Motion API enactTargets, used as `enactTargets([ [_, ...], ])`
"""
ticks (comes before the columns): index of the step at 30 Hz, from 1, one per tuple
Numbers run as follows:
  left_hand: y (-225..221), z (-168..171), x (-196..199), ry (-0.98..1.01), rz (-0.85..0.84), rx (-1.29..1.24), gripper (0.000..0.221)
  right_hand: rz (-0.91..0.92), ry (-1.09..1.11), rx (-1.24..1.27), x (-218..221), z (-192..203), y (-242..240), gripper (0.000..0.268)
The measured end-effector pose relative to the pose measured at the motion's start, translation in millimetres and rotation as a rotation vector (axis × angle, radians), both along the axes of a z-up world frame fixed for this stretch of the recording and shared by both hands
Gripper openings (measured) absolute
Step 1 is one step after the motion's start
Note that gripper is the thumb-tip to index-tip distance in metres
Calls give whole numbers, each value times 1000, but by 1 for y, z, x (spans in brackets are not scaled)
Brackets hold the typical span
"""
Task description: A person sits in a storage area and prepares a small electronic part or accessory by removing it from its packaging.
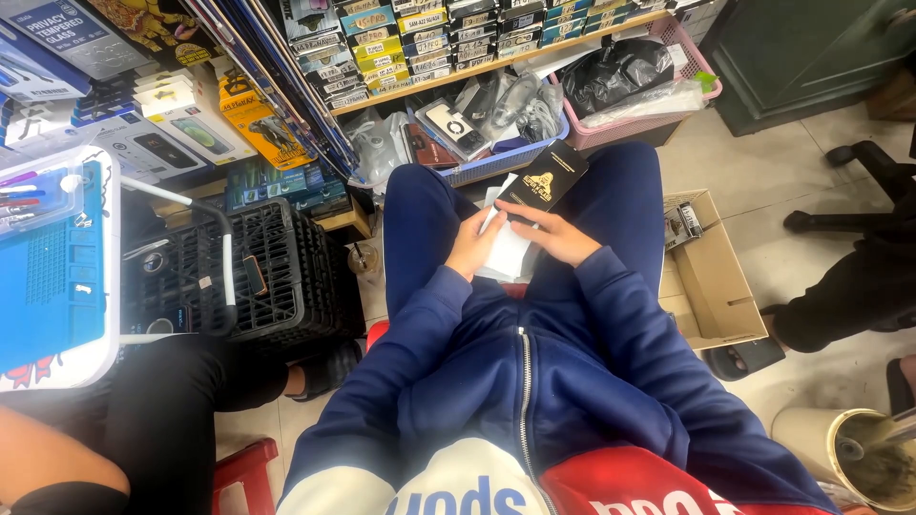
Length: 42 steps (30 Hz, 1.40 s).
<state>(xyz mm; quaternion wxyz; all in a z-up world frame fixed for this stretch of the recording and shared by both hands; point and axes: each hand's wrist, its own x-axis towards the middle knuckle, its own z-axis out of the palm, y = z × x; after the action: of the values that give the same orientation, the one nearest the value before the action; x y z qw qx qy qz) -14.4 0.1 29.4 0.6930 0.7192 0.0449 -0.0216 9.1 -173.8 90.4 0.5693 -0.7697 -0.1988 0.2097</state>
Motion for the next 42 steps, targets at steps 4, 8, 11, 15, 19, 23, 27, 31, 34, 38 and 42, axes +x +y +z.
enactTargets([
  [4,1,-39,19,15,-12,-15,36,-156,42,112,25,-44,-9,38],
  [8,-3,-17,8,49,1,-23,40,-513,63,297,41,-63,-20,50],
  [11,-3,-16,9,65,19,-31,42,-642,95,446,44,-68,-23,66],
  [15,-2,-18,13,77,21,-11,44,-655,183,472,55,-86,-21,48],
  [19,-6,-4,4,81,-18,-4,47,-573,134,403,55,-92,-23,25],
  [23,-5,-5,4,102,-51,-37,50,-590,94,457,56,-93,-27,20],
  [27,-1,12,6,171,-54,-52,67,-553,118,411,60,-113,-22,15],
  [31,-3,3,4,178,-41,-38,63,-509,94,341,49,-91,-18,19],
  [34,2,-33,16,147,-31,11,58,-634,146,447,62,-111,-26,22],
  [38,0,-10,6,150,-69,62,58,-772,220,670,64,-102,-34,50],
  [42,-3,-15,10,127,-87,95,50,-736,138,644,55,-85,-32,31],
])
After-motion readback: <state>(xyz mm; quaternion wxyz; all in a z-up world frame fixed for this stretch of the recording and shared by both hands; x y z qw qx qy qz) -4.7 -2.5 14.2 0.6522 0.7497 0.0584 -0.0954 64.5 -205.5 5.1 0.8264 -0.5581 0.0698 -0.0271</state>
